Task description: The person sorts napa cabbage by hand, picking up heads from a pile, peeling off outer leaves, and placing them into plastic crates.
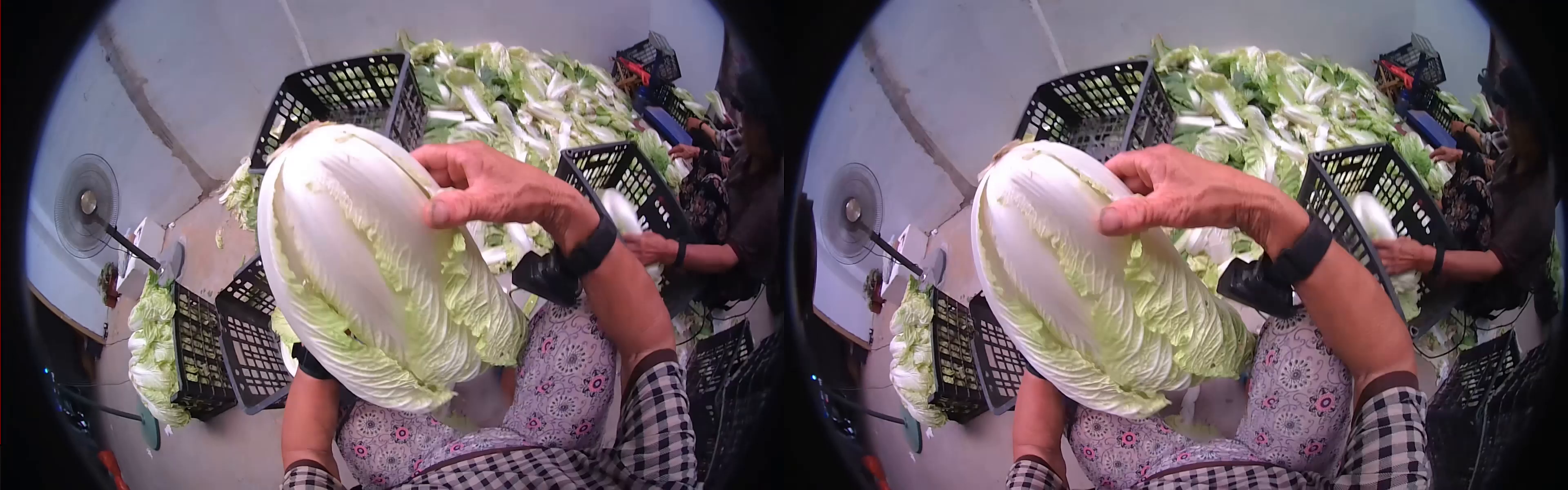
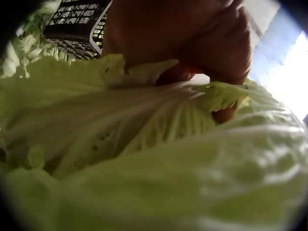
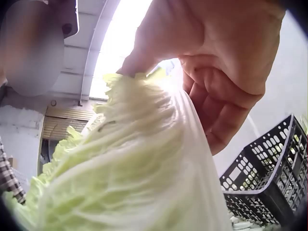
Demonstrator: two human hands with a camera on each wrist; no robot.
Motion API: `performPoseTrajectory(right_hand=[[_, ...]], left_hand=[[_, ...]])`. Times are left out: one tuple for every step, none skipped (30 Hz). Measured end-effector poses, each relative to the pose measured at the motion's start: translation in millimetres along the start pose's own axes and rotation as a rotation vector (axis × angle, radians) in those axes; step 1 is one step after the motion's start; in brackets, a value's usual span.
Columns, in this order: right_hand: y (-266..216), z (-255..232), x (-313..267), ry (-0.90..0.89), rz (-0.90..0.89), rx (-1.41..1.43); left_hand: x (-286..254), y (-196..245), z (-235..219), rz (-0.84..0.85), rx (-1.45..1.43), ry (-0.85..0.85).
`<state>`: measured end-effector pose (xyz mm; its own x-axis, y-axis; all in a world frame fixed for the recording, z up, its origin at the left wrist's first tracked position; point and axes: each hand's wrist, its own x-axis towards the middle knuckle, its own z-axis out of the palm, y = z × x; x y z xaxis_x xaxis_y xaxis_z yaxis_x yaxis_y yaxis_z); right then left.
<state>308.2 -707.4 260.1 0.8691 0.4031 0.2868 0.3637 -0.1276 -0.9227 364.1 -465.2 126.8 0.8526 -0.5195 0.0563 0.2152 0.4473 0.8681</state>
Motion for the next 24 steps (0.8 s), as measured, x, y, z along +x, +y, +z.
performPoseTrajectory(right_hand=[[13, -3, 2, -0.002, 0.017, 0.008], [22, -6, 4, 0.006, 0.037, -0.006], [31, -5, 6, 0.015, 0.065, -0.016], [39, -5, 7, 0.064, 0.069, -0.05], [40, -1, 6, 0.115, 0.066, -0.09], [41, -1, 5, 0.099, 0.11, -0.118], [45, -1, 5, 0.078, 0.152, -0.144], [52, -3, 7, 0.053, 0.179, -0.076], [59, -5, 9, 0.03, 0.2, -0.009], [65, -3, 11, 0.045, 0.138, 0.023], [69, -3, 8, 0.087, 0.112, 0.01], [70, -2, 8, 0.13, 0.101, -0.003], [71, -2, 8, 0.171, 0.088, -0.018], [72, -4, 6, 0.196, 0.073, -0.035], [73, -9, 5, 0.222, 0.057, -0.052], [74, -13, 4, 0.249, 0.037, -0.073], [76, -17, 3, 0.24, 0.043, -0.07], [77, -19, 1, 0.23, 0.049, -0.068], [80, -21, 0, 0.22, 0.055, -0.067], [82, -24, -3, 0.224, 0.072, -0.125], [84, -24, -5, 0.234, 0.064, -0.137], [87, -23, -7, 0.244, 0.057, -0.148], [90, -23, -9, 0.253, 0.052, -0.158], [89, -22, -12, 0.295, 0.048, -0.256]], left_hand=[[4, -4, 0, -0.014, -0.004, 0.005], [6, -7, 0, -0.029, -0.007, 0.011], [11, -9, -3, -0.039, -0.004, 0.016], [16, -10, -5, -0.044, -0.01, 0.025], [18, -10, -7, -0.044, 0.0, 0.029], [22, -10, -11, -0.046, -0.007, 0.037], [24, -9, -13, -0.046, -0.001, 0.043], [29, -7, -16, -0.045, -0.005, 0.054], [28, -9, -18, -0.049, -0.002, 0.061], [29, -9, -20, -0.054, -0.001, 0.064], [30, -8, -21, -0.057, -0.003, 0.071], [32, -7, -22, -0.059, -0.008, 0.078], [30, -8, -24, -0.065, -0.004, 0.083], [29, -8, -25, -0.072, -0.005, 0.091], [29, -8, -27, -0.079, -0.006, 0.1], [29, -8, -27, -0.084, -0.01, 0.106], [25, -10, -28, -0.095, -0.014, 0.11], [21, -12, -28, -0.106, -0.013, 0.116], [17, -14, -29, -0.113, -0.017, 0.12], [15, -15, -30, -0.122, -0.016, 0.123], [13, -15, -31, -0.124, -0.019, 0.126], [13, -16, -32, -0.13, -0.017, 0.128], [10, -16, -33, -0.14, -0.017, 0.133], [7, -15, -35, -0.151, -0.018, 0.136]])
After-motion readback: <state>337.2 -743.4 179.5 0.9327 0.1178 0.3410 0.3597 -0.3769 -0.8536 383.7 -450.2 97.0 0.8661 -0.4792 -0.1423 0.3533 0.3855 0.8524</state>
